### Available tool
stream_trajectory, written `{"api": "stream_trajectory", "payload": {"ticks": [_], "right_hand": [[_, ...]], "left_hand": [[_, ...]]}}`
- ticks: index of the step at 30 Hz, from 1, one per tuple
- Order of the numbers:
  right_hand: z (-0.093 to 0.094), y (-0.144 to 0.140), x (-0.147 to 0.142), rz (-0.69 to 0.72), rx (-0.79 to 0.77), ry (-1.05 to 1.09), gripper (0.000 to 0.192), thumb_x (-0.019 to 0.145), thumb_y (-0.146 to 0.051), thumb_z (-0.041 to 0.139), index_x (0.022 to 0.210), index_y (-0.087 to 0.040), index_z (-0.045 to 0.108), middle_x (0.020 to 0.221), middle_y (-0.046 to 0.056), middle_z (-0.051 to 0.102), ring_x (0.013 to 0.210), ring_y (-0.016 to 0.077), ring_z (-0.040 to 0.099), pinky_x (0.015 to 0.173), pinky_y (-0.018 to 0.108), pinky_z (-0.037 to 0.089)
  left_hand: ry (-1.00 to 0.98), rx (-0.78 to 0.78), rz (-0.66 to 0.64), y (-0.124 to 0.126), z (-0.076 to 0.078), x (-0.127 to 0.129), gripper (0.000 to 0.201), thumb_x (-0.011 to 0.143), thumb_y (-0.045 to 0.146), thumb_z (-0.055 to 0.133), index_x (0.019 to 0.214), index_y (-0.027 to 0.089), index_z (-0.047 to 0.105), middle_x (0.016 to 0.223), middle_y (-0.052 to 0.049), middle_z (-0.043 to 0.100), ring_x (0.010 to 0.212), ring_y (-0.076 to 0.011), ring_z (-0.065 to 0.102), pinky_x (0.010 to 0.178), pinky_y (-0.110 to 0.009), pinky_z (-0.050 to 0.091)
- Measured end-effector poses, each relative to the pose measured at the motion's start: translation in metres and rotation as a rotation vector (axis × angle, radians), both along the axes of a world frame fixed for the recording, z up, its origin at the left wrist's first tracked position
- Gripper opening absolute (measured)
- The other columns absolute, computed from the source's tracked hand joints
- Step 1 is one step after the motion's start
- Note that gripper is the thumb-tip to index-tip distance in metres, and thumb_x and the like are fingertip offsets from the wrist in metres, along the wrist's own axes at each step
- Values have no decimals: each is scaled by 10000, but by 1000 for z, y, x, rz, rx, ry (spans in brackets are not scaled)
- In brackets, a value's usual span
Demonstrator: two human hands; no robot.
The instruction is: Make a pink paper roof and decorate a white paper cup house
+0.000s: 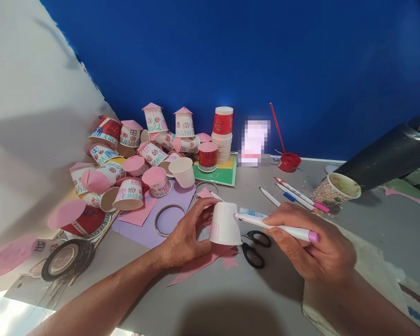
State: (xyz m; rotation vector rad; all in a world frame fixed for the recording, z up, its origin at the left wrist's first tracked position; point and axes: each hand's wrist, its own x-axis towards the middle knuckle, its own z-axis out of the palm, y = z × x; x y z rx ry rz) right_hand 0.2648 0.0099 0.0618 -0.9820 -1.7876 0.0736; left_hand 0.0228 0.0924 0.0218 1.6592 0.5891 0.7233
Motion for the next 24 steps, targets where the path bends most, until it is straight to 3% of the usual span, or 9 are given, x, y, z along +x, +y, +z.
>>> {"api": "stream_trajectory", "payload": {"ticks": [13, 24], "right_hand": [[3, -1, -9, 43, -53, -15, 249, 905, -58, 601, 1065, -231, 682, 802, 25, 750, 649, 178, 672, 587, 302, 550], [1, -2, -6, -18, -23, -21, 232, 903, -75, 622, 1041, -252, 679, 765, -2, 738, 664, 188, 692, 622, 303, 550]], "left_hand": [[47, 115, 13, -4, 2, 1, 762, 711, 34, 742, 1395, 240, 477, 1444, -145, 537, 1347, -304, 577, 1177, -470, 468], [1, 47, 45, -8, 4, 4, 696, 721, 77, 772, 1351, 222, 515, 1394, -154, 592, 1306, -315, 609, 1146, -473, 490]]}}
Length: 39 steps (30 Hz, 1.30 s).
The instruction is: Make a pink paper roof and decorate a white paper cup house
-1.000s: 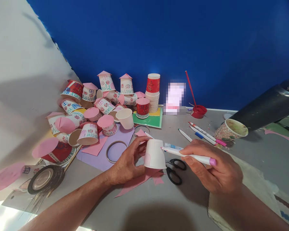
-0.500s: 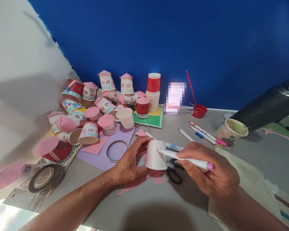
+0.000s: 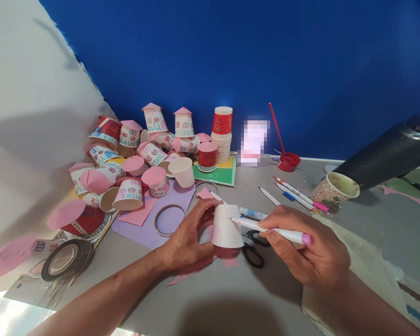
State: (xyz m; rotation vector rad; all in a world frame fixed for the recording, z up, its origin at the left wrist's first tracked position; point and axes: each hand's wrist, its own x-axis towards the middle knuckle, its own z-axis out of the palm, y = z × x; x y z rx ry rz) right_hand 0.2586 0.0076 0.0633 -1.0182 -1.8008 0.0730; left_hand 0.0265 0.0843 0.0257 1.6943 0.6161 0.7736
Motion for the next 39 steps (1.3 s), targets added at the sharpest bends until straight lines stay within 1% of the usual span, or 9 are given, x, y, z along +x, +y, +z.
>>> {"api": "stream_trajectory", "payload": {"ticks": [5, 10, 13, 16, 22, 27, 30, 34, 39], "right_hand": [[0, 0, 4, -33, 21, -15, 220, 913, -78, 622, 1037, -253, 669, 739, -10, 716, 625, 176, 665, 599, 302, 533], [0, -1, 4, -113, 28, -12, 207, 917, -102, 631, 1003, -281, 691, 716, -17, 722, 591, 183, 676, 573, 310, 543], [-1, -2, 4, -135, 40, 7, 213, 909, -105, 639, 1010, -281, 703, 734, -18, 737, 608, 189, 694, 593, 318, 562], [-3, -2, 4, -155, 71, 24, 254, 898, -75, 646, 1044, -275, 701, 802, -11, 764, 641, 185, 701, 621, 319, 570], [-1, 0, 6, -102, 28, -7, 238, 915, -73, 629, 1048, -262, 684, 760, -13, 728, 661, 180, 693, 589, 301, 537], [0, -1, 7, -89, 44, -3, 219, 907, -75, 638, 1011, -262, 683, 739, -17, 719, 622, 179, 676, 571, 306, 530], [-1, -2, 7, -95, 59, 11, 246, 902, -56, 640, 1039, -257, 680, 772, -11, 731, 638, 176, 674, 594, 310, 539], [-3, -2, 5, -99, 93, 24, 305, 884, -30, 642, 1082, -257, 687, 828, -3, 763, 646, 181, 682, 622, 326, 557], [-2, 0, 2, -22, 53, 41, 281, 892, -53, 631, 1085, -249, 685, 771, -7, 723, 625, 175, 655, 589, 314, 538]], "left_hand": [[-20, -31, -5, 1, -1, 0, 707, 700, 58, 758, 1345, 222, 522, 1385, -142, 595, 1317, -320, 601, 1152, -481, 482], [-17, -33, -17, 2, -1, 0, 709, 713, 61, 772, 1351, 231, 512, 1382, -139, 590, 1314, -306, 599, 1154, -473, 480], [-16, -48, -14, 1, 1, 0, 707, 724, 94, 803, 1354, 232, 513, 1389, -142, 588, 1332, -310, 588, 1163, -470, 474], [-12, -48, -3, 1, 2, 0, 702, 724, 121, 823, 1348, 234, 521, 1386, -138, 591, 1335, -313, 588, 1165, -460, 475], [-9, -38, -17, 1, 1, -1, 683, 743, 149, 813, 1350, 227, 510, 1389, -144, 585, 1341, -314, 591, 1165, -451, 472], [-9, -41, -20, 1, -1, -1, 683, 744, 146, 817, 1345, 227, 504, 1380, -143, 578, 1329, -310, 597, 1164, -457, 468], [-4, -13, -25, 1, -2, -1, 700, 749, 154, 825, 1360, 230, 491, 1396, -145, 562, 1330, -304, 591, 1156, -442, 474], [30, 80, -36, 1, -4, -2, 709, 765, 107, 770, 1396, 229, 470, 1424, -151, 534, 1317, -298, 594, 1148, -449, 481], [50, 174, -52, 2, -8, -3, 743, 768, 77, 732, 1431, 251, 443, 1442, -135, 517, 1321, -291, 587, 1141, -448, 493]]}}
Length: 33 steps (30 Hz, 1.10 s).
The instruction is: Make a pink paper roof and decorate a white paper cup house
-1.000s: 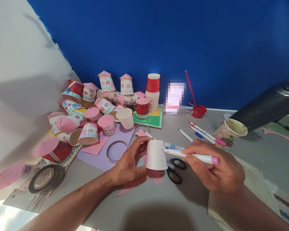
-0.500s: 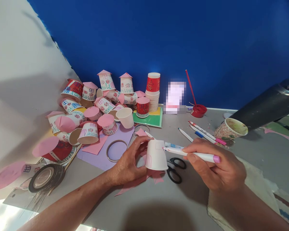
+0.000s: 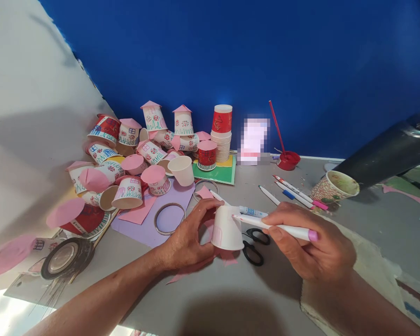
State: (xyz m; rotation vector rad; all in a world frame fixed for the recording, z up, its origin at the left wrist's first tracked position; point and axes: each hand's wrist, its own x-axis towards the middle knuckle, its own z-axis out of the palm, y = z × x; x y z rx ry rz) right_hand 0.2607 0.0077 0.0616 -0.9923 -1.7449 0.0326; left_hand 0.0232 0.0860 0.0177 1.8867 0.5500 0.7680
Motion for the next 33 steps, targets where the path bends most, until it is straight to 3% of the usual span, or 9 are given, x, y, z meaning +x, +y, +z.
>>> {"api": "stream_trajectory", "payload": {"ticks": [17, 33], "right_hand": [[2, 1, -1, 34, -45, -57, 225, 906, -70, 608, 1034, -245, 670, 741, -13, 717, 628, 167, 652, 591, 290, 525], [3, -1, 3, -103, 13, -78, 210, 911, -60, 612, 972, -256, 659, 732, -31, 703, 612, 148, 644, 588, 281, 522]], "left_hand": [[28, -8, -38, 1, -3, -2, 766, 756, 47, 713, 1439, 250, 433, 1428, -124, 522, 1322, -284, 587, 1149, -449, 487], [-34, -173, -29, -1, -3, 0, 808, 678, -29, 743, 1382, 255, 466, 1422, -113, 566, 1347, -284, 582, 1163, -411, 466]]}}
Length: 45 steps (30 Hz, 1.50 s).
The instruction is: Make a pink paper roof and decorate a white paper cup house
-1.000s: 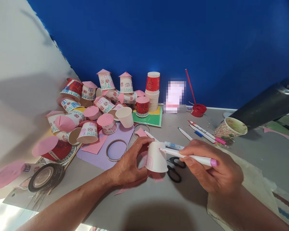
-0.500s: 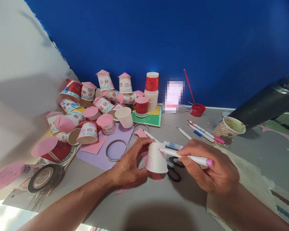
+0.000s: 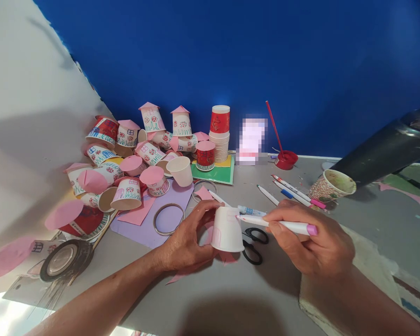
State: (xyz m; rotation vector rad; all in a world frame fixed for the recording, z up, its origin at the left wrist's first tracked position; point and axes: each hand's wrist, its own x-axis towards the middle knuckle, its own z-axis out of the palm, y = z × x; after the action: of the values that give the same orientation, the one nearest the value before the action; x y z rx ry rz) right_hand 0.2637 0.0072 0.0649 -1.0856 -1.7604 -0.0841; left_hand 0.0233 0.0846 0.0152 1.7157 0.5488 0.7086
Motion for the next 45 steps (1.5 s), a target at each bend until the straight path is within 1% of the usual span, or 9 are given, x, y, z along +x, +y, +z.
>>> {"api": "stream_trajectory", "payload": {"ticks": [5, 9, 15, 20, 22, 31, 40, 42, 45], "right_hand": [[0, 0, 1, -8, -2, 24, 190, 903, -74, 627, 934, -253, 685, 708, -44, 701, 561, 132, 644, 588, 274, 534], [-1, -1, -1, -59, 21, 48, 180, 897, -80, 645, 926, -253, 688, 717, -52, 718, 570, 124, 649, 574, 254, 533], [-2, -5, -4, -130, -26, 102, 172, 914, -110, 657, 941, -271, 710, 737, -34, 756, 579, 157, 688, 587, 286, 568], [-5, -5, -3, -56, -10, 87, 203, 913, -109, 659, 1006, -281, 715, 744, -30, 767, 592, 172, 699, 586, 301, 570], [-5, -5, -4, -56, -2, 82, 211, 914, -102, 659, 1011, -282, 713, 746, -32, 759, 594, 166, 689, 594, 298, 566], [0, -2, -4, -52, -50, 34, 152, 938, -126, 619, 941, -266, 677, 691, -34, 716, 549, 150, 649, 543, 276, 530], [4, -3, -7, -43, -119, 15, 162, 942, -128, 567, 884, -249, 658, 724, -14, 752, 528, 147, 659, 521, 273, 531], [4, -3, -7, -33, -108, 7, 174, 940, -117, 564, 876, -253, 652, 724, -12, 754, 534, 152, 665, 531, 277, 539], [2, -3, -8, -28, -36, 24, 185, 927, -95, 590, 909, -268, 651, 727, -20, 755, 546, 159, 668, 546, 284, 548]], "left_hand": [[-8, -1, -19, 1, -1, -1, 822, 660, -64, 686, 1387, 249, 462, 1415, -117, 573, 1357, -287, 575, 1173, -428, 458], [0, -9, -16, 2, 1, -1, 789, 672, -35, 705, 1376, 233, 466, 1398, -123, 563, 1341, -286, 586, 1172, -429, 459], [17, 15, -6, 1, 2, 0, 773, 690, -17, 722, 1374, 238, 470, 1409, -131, 561, 1336, -299, 587, 1165, -453, 468], [19, 76, -1, 1, 2, 0, 765, 715, 43, 759, 1397, 241, 472, 1423, -142, 559, 1325, -308, 592, 1159, -472, 477], [17, 89, 1, 0, 3, 1, 758, 720, 40, 752, 1397, 244, 477, 1426, -137, 557, 1328, -304, 591, 1162, -465, 475], [12, 81, 6, -2, 6, 2, 753, 727, 51, 772, 1394, 243, 480, 1419, -132, 555, 1329, -292, 586, 1170, -458, 469], [17, 118, 13, -1, 3, 1, 743, 725, 54, 759, 1395, 240, 496, 1407, -132, 557, 1316, -303, 591, 1157, -476, 484], [13, 120, 17, 0, 3, 1, 734, 728, 57, 750, 1394, 238, 500, 1404, -132, 559, 1315, -301, 591, 1160, -479, 482], [12, 122, 21, -1, 3, 1, 723, 729, 59, 743, 1391, 238, 510, 1399, -131, 567, 1311, -300, 592, 1159, -479, 484]]}}
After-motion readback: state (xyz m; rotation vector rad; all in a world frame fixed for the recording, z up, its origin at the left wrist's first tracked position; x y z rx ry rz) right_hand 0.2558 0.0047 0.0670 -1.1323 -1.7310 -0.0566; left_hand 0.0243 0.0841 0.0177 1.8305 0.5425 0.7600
